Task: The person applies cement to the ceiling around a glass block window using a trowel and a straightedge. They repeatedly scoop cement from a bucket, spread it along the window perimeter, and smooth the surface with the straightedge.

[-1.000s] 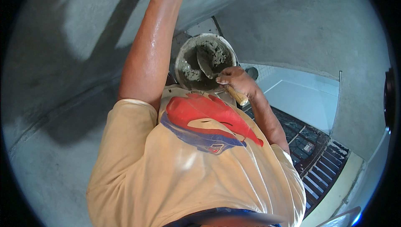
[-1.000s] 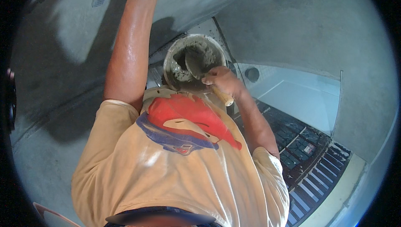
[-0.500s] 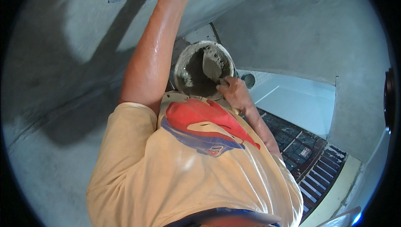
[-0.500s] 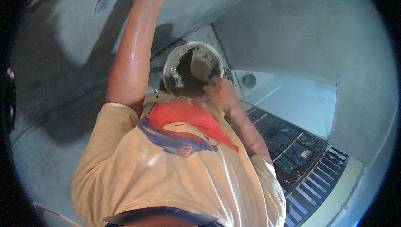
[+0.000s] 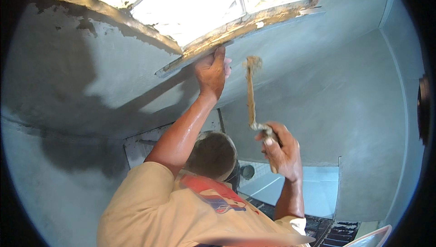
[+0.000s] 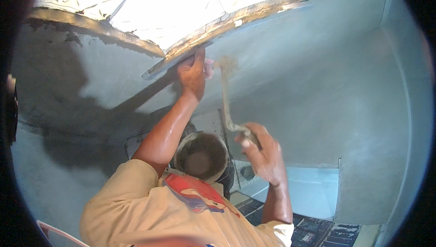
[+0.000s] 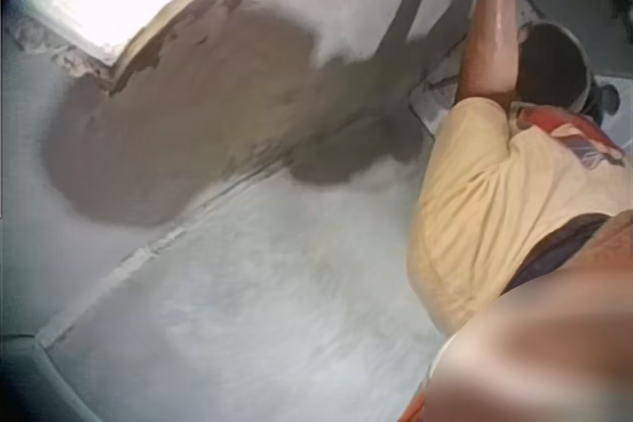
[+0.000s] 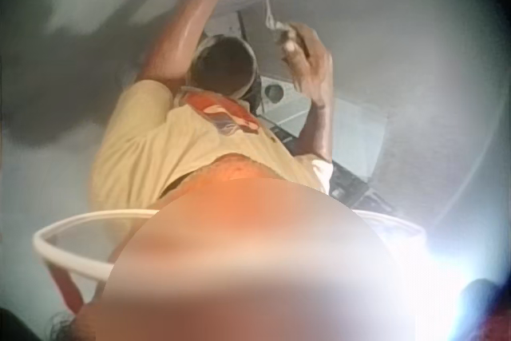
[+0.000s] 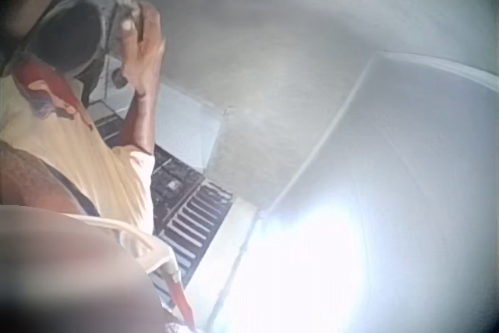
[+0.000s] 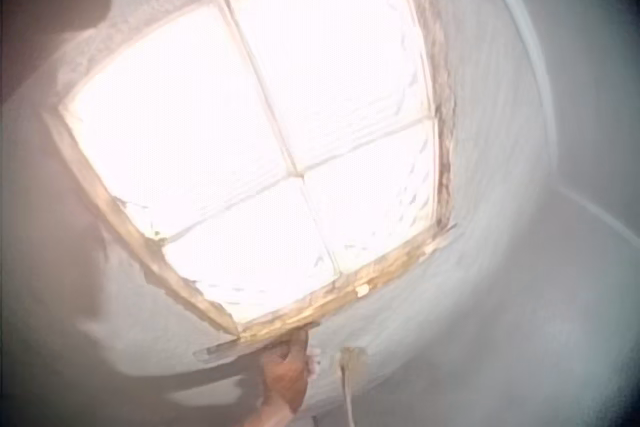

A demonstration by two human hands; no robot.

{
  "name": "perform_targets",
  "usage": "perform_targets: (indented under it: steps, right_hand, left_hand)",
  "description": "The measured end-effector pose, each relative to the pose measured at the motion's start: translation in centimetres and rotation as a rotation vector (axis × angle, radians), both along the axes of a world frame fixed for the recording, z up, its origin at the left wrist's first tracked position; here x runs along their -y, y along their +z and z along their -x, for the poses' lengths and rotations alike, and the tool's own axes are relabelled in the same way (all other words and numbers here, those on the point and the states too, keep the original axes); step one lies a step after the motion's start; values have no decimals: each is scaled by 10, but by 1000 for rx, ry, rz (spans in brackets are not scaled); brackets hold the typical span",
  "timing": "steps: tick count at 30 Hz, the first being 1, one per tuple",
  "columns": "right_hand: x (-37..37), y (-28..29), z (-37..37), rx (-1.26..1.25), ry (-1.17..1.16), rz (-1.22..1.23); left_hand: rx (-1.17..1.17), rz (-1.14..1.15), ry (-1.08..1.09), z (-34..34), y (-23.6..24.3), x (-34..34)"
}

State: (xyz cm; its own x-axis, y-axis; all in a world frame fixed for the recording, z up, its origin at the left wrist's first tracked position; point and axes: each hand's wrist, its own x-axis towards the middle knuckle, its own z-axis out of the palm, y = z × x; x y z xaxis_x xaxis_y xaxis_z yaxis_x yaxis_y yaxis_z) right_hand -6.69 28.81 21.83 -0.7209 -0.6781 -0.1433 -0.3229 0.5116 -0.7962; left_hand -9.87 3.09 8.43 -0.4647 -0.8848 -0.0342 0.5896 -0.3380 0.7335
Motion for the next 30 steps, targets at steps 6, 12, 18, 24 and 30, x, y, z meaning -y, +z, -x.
perform_targets:
  steps: [6, 12, 18, 24, 30]
  right_hand:
    - [75, -31, 54, 259, 306, 431]
    - [98, -76, 79, 487, 282, 646]
    - [106, -94, 87, 552, 284, 742]
    - [100, -85, 71, 524, 212, 720]
    - [89, -64, 52, 539, 140, 643]
  left_hand:
    - [-165, 26, 54, 18, -16, 0]
    - [-62, -30, 18, 4, 9, -6]
    - [-87, 43, 65, 8, -2, -3]
    - [11, 75, 83, 5, 1, -1]
    - [-29, 55, 89, 9, -4, -2]
